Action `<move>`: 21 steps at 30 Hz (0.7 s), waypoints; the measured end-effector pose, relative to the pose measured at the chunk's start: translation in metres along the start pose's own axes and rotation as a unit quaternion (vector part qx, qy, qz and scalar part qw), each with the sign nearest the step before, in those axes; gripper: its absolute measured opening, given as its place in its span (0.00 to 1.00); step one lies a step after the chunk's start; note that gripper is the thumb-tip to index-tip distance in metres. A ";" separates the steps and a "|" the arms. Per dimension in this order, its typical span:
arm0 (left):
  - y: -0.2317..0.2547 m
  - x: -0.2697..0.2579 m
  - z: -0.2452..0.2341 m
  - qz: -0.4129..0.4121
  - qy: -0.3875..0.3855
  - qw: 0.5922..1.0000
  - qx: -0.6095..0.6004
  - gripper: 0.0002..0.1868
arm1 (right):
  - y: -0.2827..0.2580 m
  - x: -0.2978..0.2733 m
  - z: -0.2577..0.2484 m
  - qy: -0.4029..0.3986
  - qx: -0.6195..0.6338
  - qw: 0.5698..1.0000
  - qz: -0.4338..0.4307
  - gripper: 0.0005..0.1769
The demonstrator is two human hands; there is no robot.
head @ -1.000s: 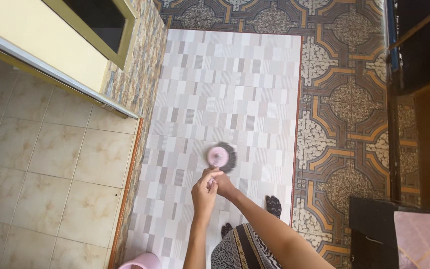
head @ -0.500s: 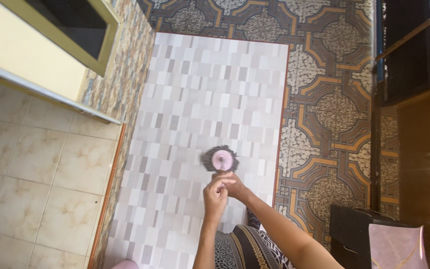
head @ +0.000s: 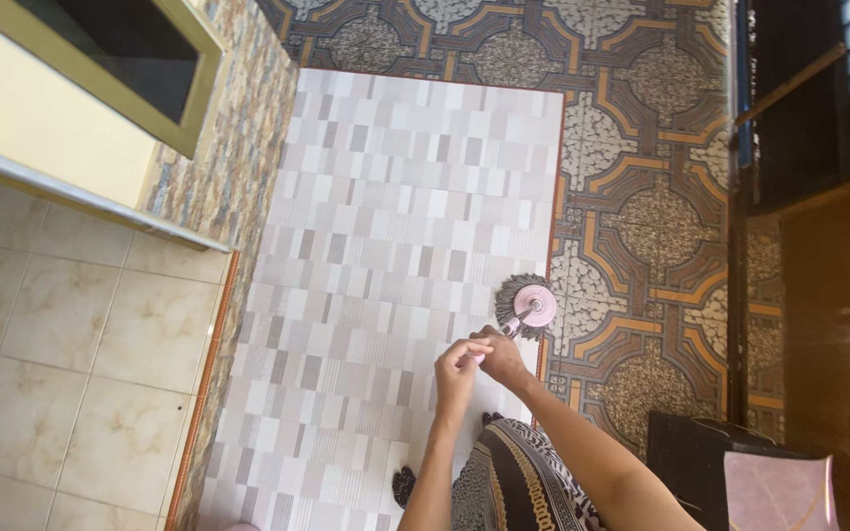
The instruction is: The person mops a tiled floor using a pink spin mop, moving it back and forth across the surface. The person dips the mop into a pink bucket with a wringer to clean it and continues mopping different sections of the floor.
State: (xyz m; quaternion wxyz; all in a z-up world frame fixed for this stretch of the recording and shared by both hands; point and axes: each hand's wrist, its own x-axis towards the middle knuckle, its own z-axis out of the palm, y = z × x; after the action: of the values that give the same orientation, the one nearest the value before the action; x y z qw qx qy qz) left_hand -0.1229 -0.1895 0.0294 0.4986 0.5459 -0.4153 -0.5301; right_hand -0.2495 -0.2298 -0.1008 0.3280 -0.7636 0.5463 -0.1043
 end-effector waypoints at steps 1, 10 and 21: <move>0.001 0.002 -0.012 -0.002 0.006 1.000 -0.007 0.19 | -0.010 0.006 0.006 0.001 0.002 1.000 -0.002 0.09; 0.069 -0.002 -0.087 0.048 0.111 0.982 0.146 0.17 | -0.116 0.064 0.053 -0.027 0.126 0.986 -0.108 0.07; 0.051 -0.025 -0.098 0.097 0.231 0.943 0.218 0.12 | -0.155 0.082 0.048 -0.130 0.193 0.959 -0.162 0.04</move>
State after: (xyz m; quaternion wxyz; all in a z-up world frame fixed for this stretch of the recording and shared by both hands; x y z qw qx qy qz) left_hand -0.0238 -0.1628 0.0782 0.4985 0.7057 -0.4455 -0.2346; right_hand -0.0746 -0.2558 -0.0583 0.5158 -0.7711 0.3376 -0.1594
